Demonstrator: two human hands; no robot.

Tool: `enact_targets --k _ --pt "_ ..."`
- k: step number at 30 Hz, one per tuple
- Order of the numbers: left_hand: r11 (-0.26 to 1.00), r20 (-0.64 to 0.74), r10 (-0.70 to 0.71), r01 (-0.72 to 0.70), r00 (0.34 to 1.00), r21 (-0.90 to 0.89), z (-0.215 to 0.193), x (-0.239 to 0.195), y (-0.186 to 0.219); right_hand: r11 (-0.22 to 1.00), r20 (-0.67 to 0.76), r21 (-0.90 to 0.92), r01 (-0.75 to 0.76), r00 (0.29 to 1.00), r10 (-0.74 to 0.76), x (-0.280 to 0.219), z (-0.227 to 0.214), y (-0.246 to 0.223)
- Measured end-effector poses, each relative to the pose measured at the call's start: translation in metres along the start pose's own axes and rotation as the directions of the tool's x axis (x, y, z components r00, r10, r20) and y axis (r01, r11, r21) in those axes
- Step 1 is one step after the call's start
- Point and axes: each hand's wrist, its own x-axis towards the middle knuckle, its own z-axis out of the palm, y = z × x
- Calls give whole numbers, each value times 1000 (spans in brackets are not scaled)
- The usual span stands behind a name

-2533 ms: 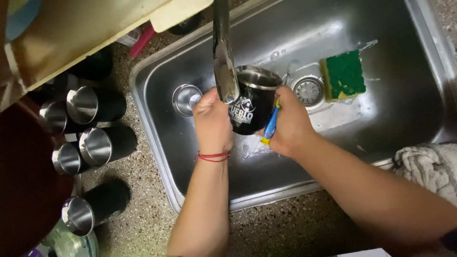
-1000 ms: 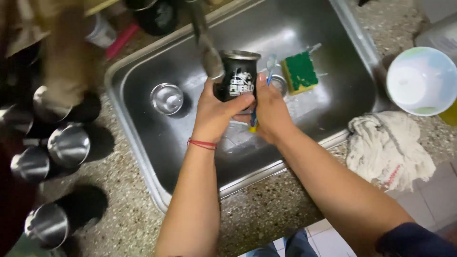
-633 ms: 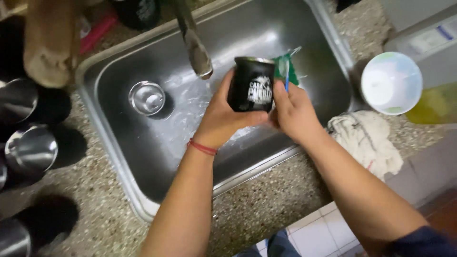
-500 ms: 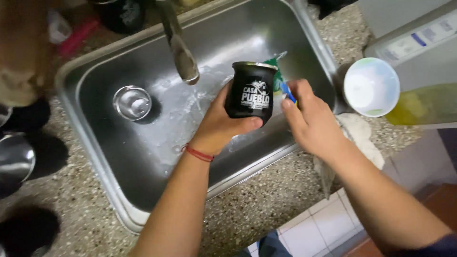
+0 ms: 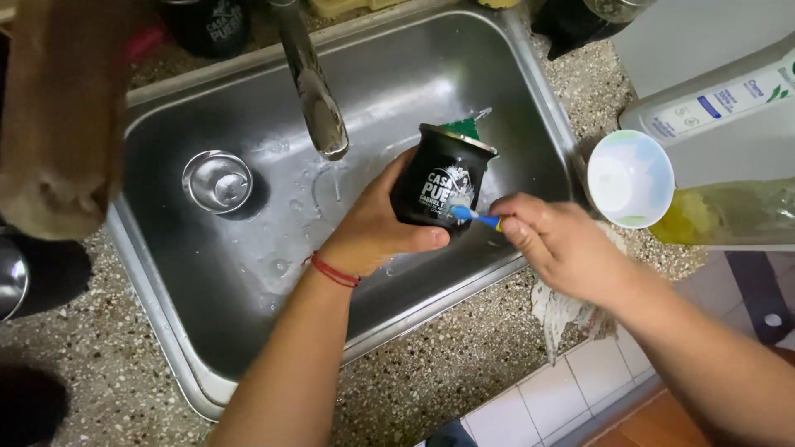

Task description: The person scrubs a black cup with a toothbrush and soap, rinses it under running water, and then scrubs it again. The person repeats this process for a second cup. The person uses a toothbrush and dish soap to clean the cups in a kitchen sink.

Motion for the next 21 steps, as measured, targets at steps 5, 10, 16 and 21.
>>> enact_targets --k 5,10,16,21 --pt "999 12 0 0 1000 41 -8 -2 -8 988 -71 -156 -1 997 -10 -4 15 30" --pt "997 -21 55 -54 998 46 0 2 -1 965 -123 -257 53 989 -87 0 18 28" --pt "907 -44 85 -59 995 416 -27 2 -1 967 -30 -253 22 999 -31 -2 17 -4" --pt "772 -80 -19 66 997 632 -19 -6 14 965 23 -251 -77 996 85 0 23 -35"
